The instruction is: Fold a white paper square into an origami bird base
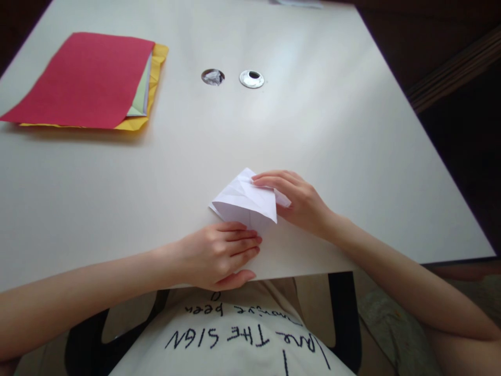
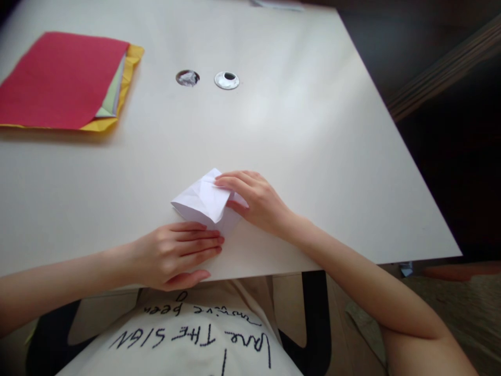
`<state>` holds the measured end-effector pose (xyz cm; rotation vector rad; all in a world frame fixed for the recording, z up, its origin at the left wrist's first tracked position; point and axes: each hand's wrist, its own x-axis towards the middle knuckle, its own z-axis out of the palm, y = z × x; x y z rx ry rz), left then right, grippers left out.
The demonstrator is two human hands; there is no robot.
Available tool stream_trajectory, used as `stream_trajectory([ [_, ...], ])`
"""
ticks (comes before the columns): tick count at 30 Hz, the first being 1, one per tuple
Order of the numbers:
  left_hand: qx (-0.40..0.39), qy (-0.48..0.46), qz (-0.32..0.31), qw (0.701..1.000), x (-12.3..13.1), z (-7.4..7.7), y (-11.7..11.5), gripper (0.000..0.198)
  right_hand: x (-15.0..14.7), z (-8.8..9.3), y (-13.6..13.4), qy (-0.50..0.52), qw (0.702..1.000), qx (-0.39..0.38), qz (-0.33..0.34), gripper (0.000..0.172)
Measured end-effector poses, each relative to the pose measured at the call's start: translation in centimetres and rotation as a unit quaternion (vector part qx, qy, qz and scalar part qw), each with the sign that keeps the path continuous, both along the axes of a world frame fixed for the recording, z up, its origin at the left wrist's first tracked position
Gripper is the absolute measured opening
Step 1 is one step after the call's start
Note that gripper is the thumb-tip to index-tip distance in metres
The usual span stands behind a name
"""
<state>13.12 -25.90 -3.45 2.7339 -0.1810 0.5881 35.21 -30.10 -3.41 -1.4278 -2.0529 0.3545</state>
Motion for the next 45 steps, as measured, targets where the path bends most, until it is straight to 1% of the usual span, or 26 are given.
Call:
stream_trajectory([
  [2,-0.003,-0.005,0.003,1.0,0.0,0.0,0.0,0.027,0.1,-0.2,0.2,0.022,1.0,-0.017,0.013,0.028],
  [4,-0.001,-0.012,0.003,1.0,0.1,0.0,0.0,0.026,0.2,-0.2,0.4,0.041,0.999,-0.033,0.003,0.029],
  [9,0.006,-0.017,0.011,1.0,0.2,0.0,0.0,0.022,0.6,0.0,1.0,0.026,0.997,-0.068,0.0,0.028],
  [11,0.017,-0.022,0.006,1.0,0.2,0.2,0.2,0.02,0.7,0.1,1.1,0.028,0.997,-0.077,-0.001,0.029],
  [13,0.043,-0.049,0.004,0.998,0.0,0.7,0.6,0.016,0.7,0.1,1.1,0.036,0.996,-0.08,-0.009,0.029],
  [14,0.058,-0.073,0.019,0.995,0.0,1.0,1.0,0.015,0.7,0.0,1.1,0.04,0.996,-0.08,-0.013,0.029],
  [15,0.068,-0.101,0.057,0.991,-0.1,1.3,1.3,0.017,0.7,0.0,1.1,0.044,0.996,-0.08,-0.019,0.03],
  [16,0.07,-0.13,0.112,0.983,-0.1,1.7,1.7,0.023,0.7,0.0,1.1,0.048,0.995,-0.082,-0.025,0.031],
  [18,0.035,-0.132,0.24,0.961,0.2,2.1,2.6,0.044,0.6,0.1,1.1,0.053,0.994,-0.091,-0.037,0.032],
  [19,0.008,-0.106,0.266,0.958,0.4,2.2,3.0,0.053,0.5,0.2,1.1,0.054,0.993,-0.097,-0.042,0.032],
  [20,-0.019,-0.062,0.27,0.961,0.8,2.2,3.3,0.057,0.4,0.3,1.1,0.054,0.992,-0.103,-0.048,0.032],
  [22,-0.053,-0.011,0.258,0.965,1.6,2.1,3.9,0.055,0.2,0.5,1.1,0.051,0.991,-0.11,-0.057,0.031],
  [25,-0.092,0.04,0.253,0.962,2.9,2.1,4.3,0.036,0.1,0.6,1.2,0.047,0.99,-0.11,-0.074,0.027],
  [28,-0.137,0.058,0.268,0.952,3.9,3.0,4.7,0.019,0.1,0.3,1.3,0.047,0.991,-0.096,-0.076,0.028],
  [30,-0.179,0.075,0.271,0.943,4.4,3.9,5.2,0.02,0.1,0.2,1.4,0.037,0.993,-0.086,-0.071,0.027],
  [32,-0.221,0.088,0.27,0.933,4.6,4.5,5.8,0.03,0.1,0.2,1.4,0.035,0.993,-0.088,-0.069,0.021],
  [35,-0.264,0.092,0.273,0.92,4.6,4.7,6.5,0.039,-0.3,0.4,1.4,0.072,0.988,-0.113,-0.071,0.013],
  [37,-0.293,0.092,0.271,0.912,4.5,4.5,6.7,0.041,-0.6,0.5,1.2,0.101,0.984,-0.133,-0.068,0.01],
  [39,-0.332,0.089,0.269,0.9,4.4,4.2,6.8,0.035,-0.9,0.6,0.9,0.122,0.979,-0.15,-0.066,0.01],
  [42,-0.404,0.05,0.278,0.87,4.5,3.8,6.9,0.018,-1.1,0.6,0.5,0.154,0.969,-0.18,-0.071,0.011],
  [44,-0.44,0.009,0.273,0.855,4.5,3.7,7.0,0.02,-1.2,0.7,0.4,0.172,0.961,-0.205,-0.071,0.011],
  [45,-0.448,-0.004,0.261,0.855,4.6,3.7,7.1,0.02,-1.2,0.8,0.4,0.178,0.958,-0.214,-0.071,0.011],
])
